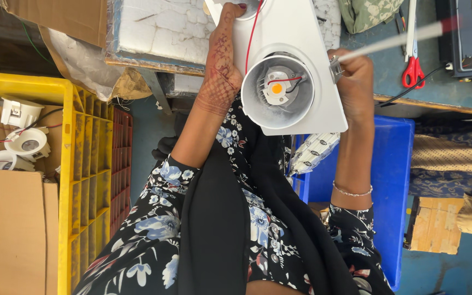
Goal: The person connects red and black wires to two LED modules inside a white dual light fixture, then uses a green power drill to secure the modules with screws. The person handles the fixture and wires by hand throughout the process.
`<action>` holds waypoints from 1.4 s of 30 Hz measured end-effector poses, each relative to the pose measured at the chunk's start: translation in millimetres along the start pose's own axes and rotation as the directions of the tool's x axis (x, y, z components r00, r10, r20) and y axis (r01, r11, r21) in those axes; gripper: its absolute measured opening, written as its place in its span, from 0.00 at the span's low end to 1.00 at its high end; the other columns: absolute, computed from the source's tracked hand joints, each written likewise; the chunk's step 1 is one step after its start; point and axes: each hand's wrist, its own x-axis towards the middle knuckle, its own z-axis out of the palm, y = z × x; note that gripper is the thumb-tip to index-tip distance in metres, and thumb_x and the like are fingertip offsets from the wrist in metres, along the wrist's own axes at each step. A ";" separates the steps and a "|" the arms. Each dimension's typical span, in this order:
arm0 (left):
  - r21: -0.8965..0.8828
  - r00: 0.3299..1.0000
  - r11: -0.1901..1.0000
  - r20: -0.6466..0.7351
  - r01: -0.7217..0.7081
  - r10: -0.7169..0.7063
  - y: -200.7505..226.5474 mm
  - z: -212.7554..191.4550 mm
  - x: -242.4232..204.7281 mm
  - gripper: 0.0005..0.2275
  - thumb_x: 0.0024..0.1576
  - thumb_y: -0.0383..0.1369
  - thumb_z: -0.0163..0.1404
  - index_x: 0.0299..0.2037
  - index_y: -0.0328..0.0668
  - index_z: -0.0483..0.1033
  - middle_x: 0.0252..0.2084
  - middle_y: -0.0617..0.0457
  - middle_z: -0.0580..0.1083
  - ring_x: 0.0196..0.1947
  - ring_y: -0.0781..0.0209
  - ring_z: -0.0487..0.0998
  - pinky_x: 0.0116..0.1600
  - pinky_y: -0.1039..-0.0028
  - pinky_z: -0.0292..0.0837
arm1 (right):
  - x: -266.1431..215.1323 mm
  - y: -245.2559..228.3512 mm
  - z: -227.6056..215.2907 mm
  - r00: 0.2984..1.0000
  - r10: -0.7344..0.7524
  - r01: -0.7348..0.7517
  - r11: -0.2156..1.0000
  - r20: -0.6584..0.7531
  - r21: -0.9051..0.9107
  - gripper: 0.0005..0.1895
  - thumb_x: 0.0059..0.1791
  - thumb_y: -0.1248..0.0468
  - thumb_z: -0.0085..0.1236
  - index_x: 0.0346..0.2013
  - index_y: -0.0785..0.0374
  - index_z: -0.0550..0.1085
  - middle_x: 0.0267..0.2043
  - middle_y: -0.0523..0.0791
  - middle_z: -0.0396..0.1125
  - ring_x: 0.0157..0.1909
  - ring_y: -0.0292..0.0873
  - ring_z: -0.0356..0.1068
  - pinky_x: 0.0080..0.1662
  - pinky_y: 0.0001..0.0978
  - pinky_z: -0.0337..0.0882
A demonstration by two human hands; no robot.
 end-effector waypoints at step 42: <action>-0.149 0.970 0.960 -0.089 -0.237 0.225 -23.0 -15.2 7.7 0.15 0.64 0.42 0.46 0.52 0.38 0.67 0.50 0.46 0.71 0.51 0.55 0.78 0.57 0.61 0.79 | -78.4 35.5 69.7 0.971 -0.229 0.228 0.973 -0.072 -0.023 0.39 0.59 0.48 0.50 0.72 0.69 0.47 0.66 0.54 0.60 0.61 0.49 0.71 0.55 0.44 0.81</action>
